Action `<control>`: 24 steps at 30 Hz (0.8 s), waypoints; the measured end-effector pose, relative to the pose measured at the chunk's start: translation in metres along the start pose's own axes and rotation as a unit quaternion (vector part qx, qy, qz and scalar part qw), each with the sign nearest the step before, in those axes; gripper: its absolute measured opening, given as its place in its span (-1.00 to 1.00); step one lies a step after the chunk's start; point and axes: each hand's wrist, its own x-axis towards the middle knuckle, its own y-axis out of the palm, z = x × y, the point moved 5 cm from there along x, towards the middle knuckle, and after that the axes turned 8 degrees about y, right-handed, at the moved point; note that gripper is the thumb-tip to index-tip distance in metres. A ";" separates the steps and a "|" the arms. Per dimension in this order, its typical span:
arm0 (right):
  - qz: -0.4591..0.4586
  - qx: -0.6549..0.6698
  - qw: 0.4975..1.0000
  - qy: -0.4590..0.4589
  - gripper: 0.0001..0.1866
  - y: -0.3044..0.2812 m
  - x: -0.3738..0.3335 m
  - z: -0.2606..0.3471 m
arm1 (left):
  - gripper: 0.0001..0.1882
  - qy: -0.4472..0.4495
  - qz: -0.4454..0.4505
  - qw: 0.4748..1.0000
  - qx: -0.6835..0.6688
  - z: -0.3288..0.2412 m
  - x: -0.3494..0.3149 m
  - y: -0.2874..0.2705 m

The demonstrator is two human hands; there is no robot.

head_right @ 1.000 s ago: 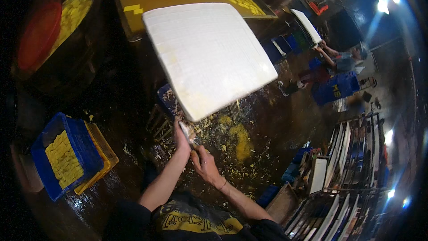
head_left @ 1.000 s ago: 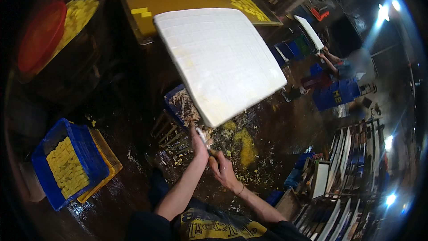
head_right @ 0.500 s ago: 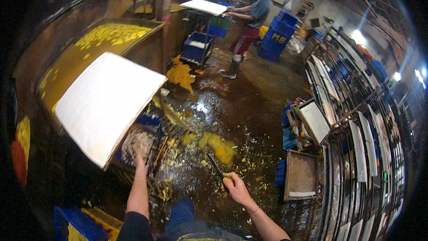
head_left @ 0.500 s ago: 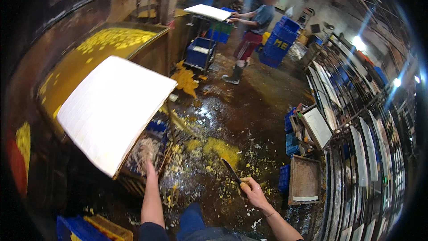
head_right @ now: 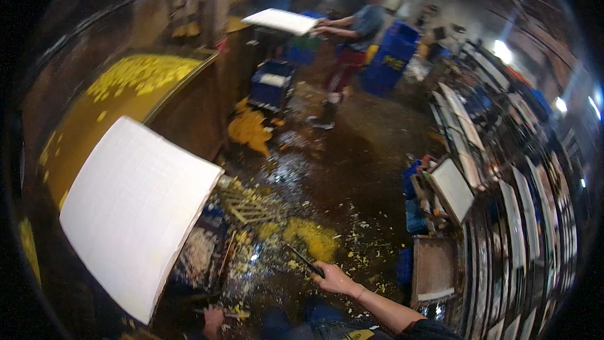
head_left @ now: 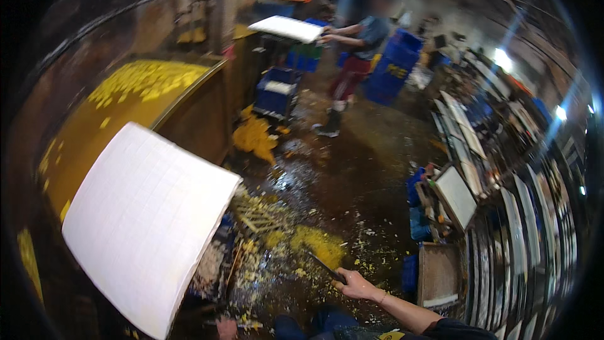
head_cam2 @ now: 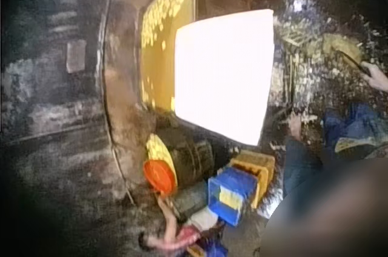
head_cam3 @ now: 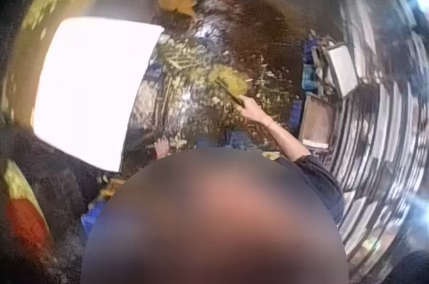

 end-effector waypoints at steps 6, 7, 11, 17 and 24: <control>0.189 -0.009 0.980 -0.068 -0.53 0.024 0.076 -0.029 | -0.80 0.037 -0.262 0.964 0.012 -0.093 -0.131 -0.123; 0.204 -0.028 0.974 -0.097 -0.49 0.030 0.088 -0.023 | -0.81 0.017 -0.309 0.951 -0.021 -0.103 -0.167 -0.150; 0.146 0.011 0.903 -0.404 -0.44 0.038 0.134 -0.014 | -0.77 -0.046 -0.448 0.880 -0.148 -0.162 -0.294 -0.257; 0.133 -0.008 0.839 -0.527 -0.63 -0.062 0.101 0.089 | -0.70 -0.204 -0.583 0.761 -0.197 -0.230 -0.484 -0.374; 0.154 0.205 0.878 -0.404 -0.74 -0.165 0.085 0.219 | -0.44 -0.232 -0.911 0.336 -0.051 -0.227 -0.541 -0.402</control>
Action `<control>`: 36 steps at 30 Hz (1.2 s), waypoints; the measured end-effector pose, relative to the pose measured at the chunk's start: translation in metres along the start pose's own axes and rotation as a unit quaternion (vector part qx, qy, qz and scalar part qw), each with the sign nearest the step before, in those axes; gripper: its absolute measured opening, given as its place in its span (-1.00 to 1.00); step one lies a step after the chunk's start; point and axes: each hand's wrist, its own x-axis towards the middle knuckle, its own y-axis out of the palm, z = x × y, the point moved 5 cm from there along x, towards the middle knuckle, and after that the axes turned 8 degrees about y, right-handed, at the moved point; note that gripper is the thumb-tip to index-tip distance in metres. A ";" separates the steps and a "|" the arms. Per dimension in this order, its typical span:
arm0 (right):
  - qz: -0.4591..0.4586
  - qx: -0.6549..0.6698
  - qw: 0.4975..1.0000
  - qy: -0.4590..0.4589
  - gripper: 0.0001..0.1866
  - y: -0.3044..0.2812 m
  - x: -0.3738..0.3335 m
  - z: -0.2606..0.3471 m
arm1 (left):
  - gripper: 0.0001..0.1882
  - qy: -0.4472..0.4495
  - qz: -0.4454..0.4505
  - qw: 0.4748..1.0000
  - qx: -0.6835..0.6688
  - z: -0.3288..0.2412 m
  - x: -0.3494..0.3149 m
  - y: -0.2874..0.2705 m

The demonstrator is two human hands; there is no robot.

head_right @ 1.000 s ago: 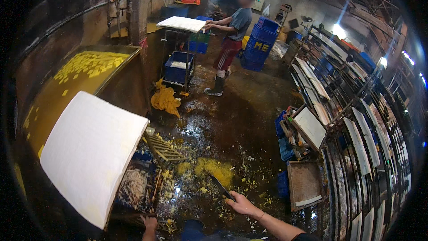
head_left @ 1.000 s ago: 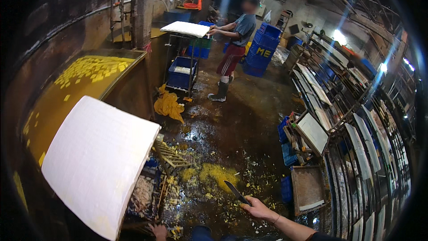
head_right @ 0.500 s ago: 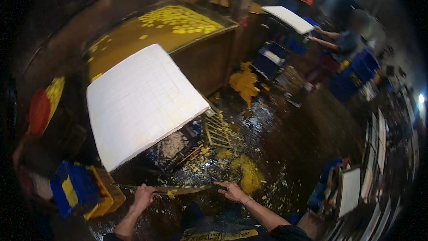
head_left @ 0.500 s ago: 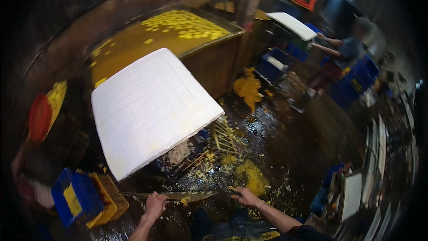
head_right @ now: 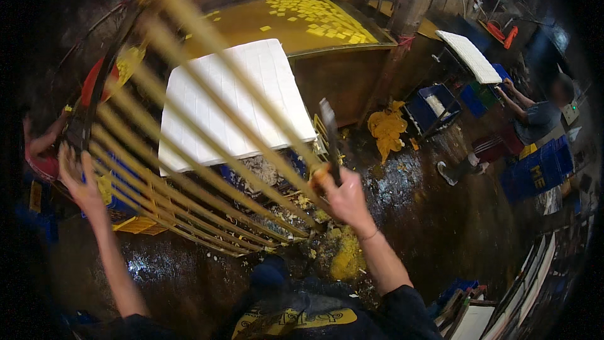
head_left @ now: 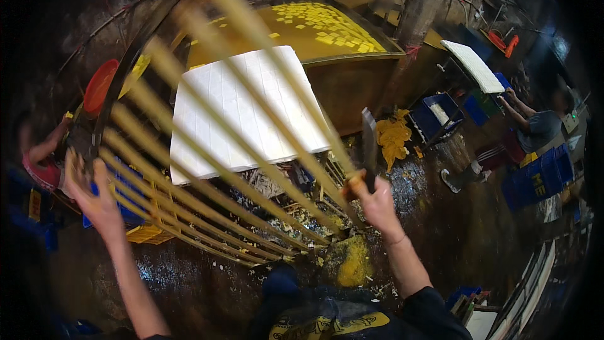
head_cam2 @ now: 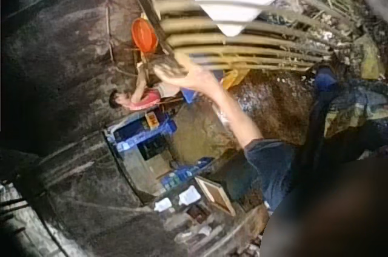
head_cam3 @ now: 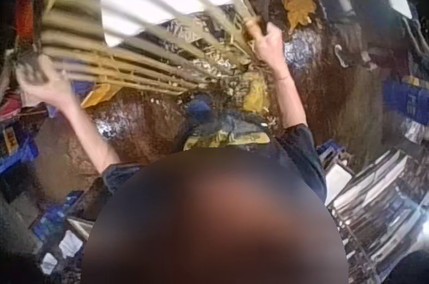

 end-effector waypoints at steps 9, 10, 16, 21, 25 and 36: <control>0.127 0.151 0.955 0.222 -0.72 -0.004 0.124 0.015 | -0.70 -0.500 0.183 0.767 -0.358 0.126 -0.154 0.096; 0.119 0.109 0.959 0.232 -0.77 0.001 0.119 0.009 | -0.71 -0.512 0.197 0.763 -0.342 0.139 -0.150 0.101; 0.051 0.039 0.979 0.195 -0.78 0.011 0.112 -0.070 | -0.70 -0.536 0.229 0.748 -0.317 0.178 -0.137 0.154; -0.081 -0.055 0.990 0.097 -0.65 0.020 0.177 -0.081 | -0.73 -0.482 0.217 0.810 -0.256 0.216 -0.118 0.205; -0.118 -0.124 0.982 0.080 -0.64 0.029 0.218 -0.096 | -0.72 -0.326 0.258 0.909 -0.035 0.253 -0.114 0.218; -0.119 -0.103 0.985 0.068 -0.70 0.029 0.244 -0.104 | -0.57 -0.178 0.317 0.916 0.167 0.236 -0.116 0.240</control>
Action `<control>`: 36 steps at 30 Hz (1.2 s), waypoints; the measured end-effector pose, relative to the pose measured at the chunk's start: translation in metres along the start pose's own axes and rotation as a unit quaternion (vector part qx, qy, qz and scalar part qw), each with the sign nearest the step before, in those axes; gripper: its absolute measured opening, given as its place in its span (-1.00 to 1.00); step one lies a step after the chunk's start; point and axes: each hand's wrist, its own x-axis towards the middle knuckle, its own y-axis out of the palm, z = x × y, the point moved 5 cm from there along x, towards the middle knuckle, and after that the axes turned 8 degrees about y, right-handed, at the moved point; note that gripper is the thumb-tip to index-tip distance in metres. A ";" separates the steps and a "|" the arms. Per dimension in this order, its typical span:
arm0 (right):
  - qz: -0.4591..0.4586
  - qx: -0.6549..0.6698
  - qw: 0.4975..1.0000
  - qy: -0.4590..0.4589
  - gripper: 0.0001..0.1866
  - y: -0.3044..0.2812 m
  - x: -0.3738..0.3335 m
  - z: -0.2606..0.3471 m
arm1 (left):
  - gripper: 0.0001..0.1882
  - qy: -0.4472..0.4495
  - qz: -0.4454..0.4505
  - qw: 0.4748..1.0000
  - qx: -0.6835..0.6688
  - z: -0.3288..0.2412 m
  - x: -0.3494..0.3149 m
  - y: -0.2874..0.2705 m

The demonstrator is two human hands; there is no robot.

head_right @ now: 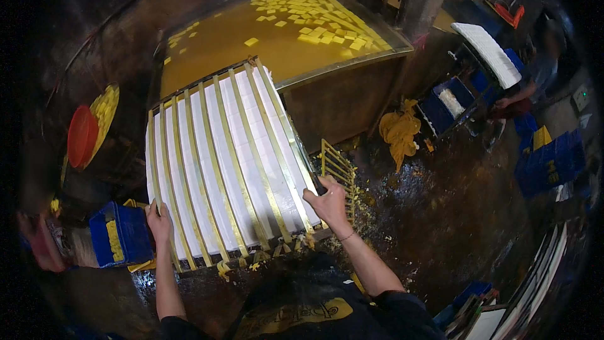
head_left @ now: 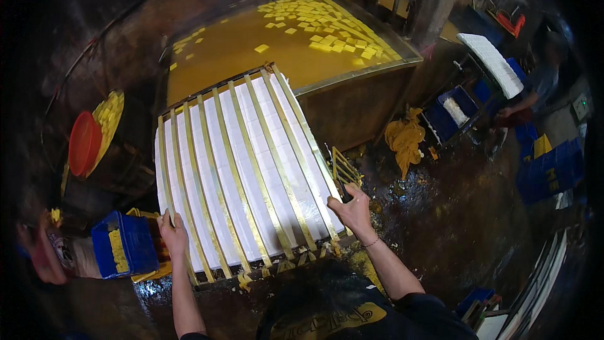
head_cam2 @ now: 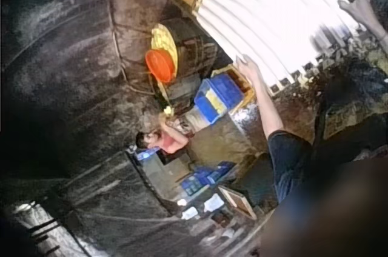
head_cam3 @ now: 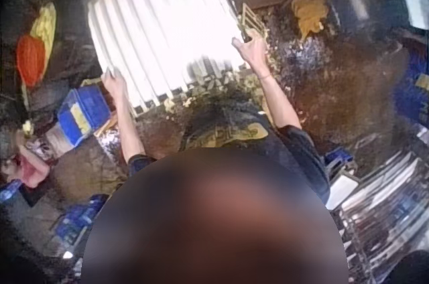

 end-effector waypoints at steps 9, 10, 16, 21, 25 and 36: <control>-0.002 0.004 1.000 -0.004 -0.65 0.007 0.010 -0.013 | -0.56 0.018 -0.012 1.000 0.014 0.002 0.004 0.001; -0.005 0.006 1.000 -0.012 -0.64 0.010 0.007 -0.019 | -0.56 0.012 -0.005 1.000 0.015 0.007 0.003 0.001; 0.032 0.031 0.994 0.100 -0.51 0.008 0.006 -0.041 | -0.59 0.010 -0.028 0.999 0.038 -0.031 -0.018 -0.007; 0.039 0.069 0.992 0.096 -0.48 0.014 0.009 -0.039 | -0.66 -0.021 -0.098 0.992 0.082 -0.027 -0.119 -0.049; 0.048 0.070 0.992 0.091 -0.63 0.021 0.006 -0.028 | -0.68 -0.368 -0.138 0.893 -0.219 -0.005 -0.189 -0.043; 0.006 0.074 0.995 0.063 -0.79 0.010 0.018 -0.062 | -0.67 -0.362 -0.103 0.785 -0.492 0.004 -0.204 -0.028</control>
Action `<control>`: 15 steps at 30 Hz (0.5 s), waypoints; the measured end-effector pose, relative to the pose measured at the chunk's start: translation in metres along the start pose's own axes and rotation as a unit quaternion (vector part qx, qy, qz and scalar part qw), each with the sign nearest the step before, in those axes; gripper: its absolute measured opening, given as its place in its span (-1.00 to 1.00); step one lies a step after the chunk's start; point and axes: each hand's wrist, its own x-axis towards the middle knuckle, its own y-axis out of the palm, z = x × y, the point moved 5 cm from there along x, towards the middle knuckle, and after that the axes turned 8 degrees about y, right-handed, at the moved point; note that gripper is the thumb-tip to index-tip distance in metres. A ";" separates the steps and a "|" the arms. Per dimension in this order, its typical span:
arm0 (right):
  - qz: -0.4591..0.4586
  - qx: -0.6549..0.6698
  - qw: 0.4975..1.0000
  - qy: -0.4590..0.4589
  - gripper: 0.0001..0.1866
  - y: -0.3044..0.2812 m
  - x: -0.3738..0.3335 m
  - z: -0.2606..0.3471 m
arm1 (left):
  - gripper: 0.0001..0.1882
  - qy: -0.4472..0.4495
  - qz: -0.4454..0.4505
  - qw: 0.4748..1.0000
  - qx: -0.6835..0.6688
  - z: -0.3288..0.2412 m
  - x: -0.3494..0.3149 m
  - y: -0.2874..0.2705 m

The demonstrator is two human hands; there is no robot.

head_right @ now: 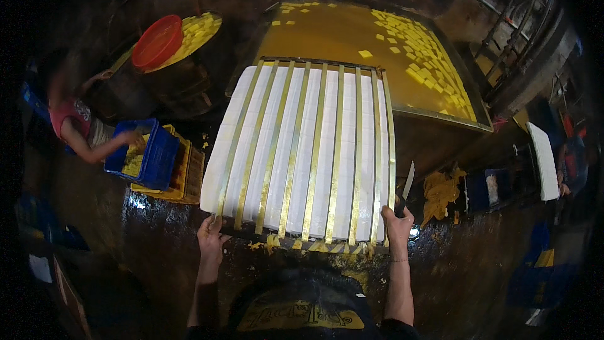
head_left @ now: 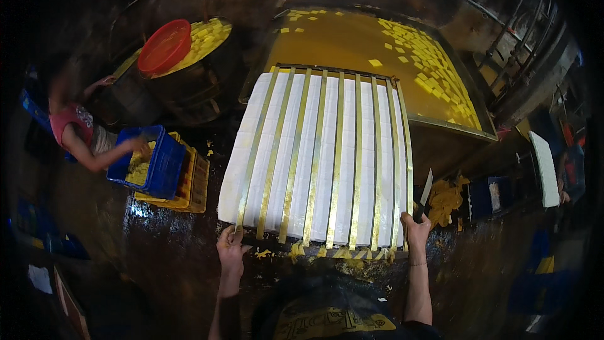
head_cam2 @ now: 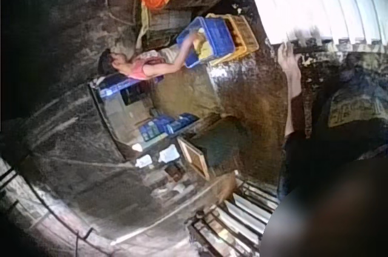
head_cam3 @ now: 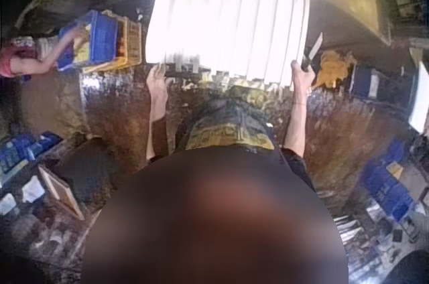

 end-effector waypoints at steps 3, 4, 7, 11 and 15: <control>0.078 0.049 0.995 0.038 -0.63 0.015 -0.016 0.019 | -0.64 0.002 -0.025 1.000 -0.005 -0.003 -0.005 -0.007; 0.084 0.057 0.994 0.038 -0.55 0.012 -0.013 0.016 | -0.63 0.003 -0.026 1.000 -0.004 -0.005 -0.004 -0.003; 0.032 0.006 0.999 0.027 -0.50 0.000 -0.001 -0.004 | -0.64 0.025 -0.002 1.000 -0.004 0.001 0.004 -0.001; -0.034 -0.085 0.990 -0.112 -0.49 0.002 -0.050 0.080 | -0.64 0.044 -0.034 0.988 0.145 -0.015 0.000 -0.001; 0.131 -0.217 0.946 -0.201 -0.43 0.013 -0.121 0.136 | -0.59 0.371 -0.008 0.847 0.380 -0.062 -0.022 0.034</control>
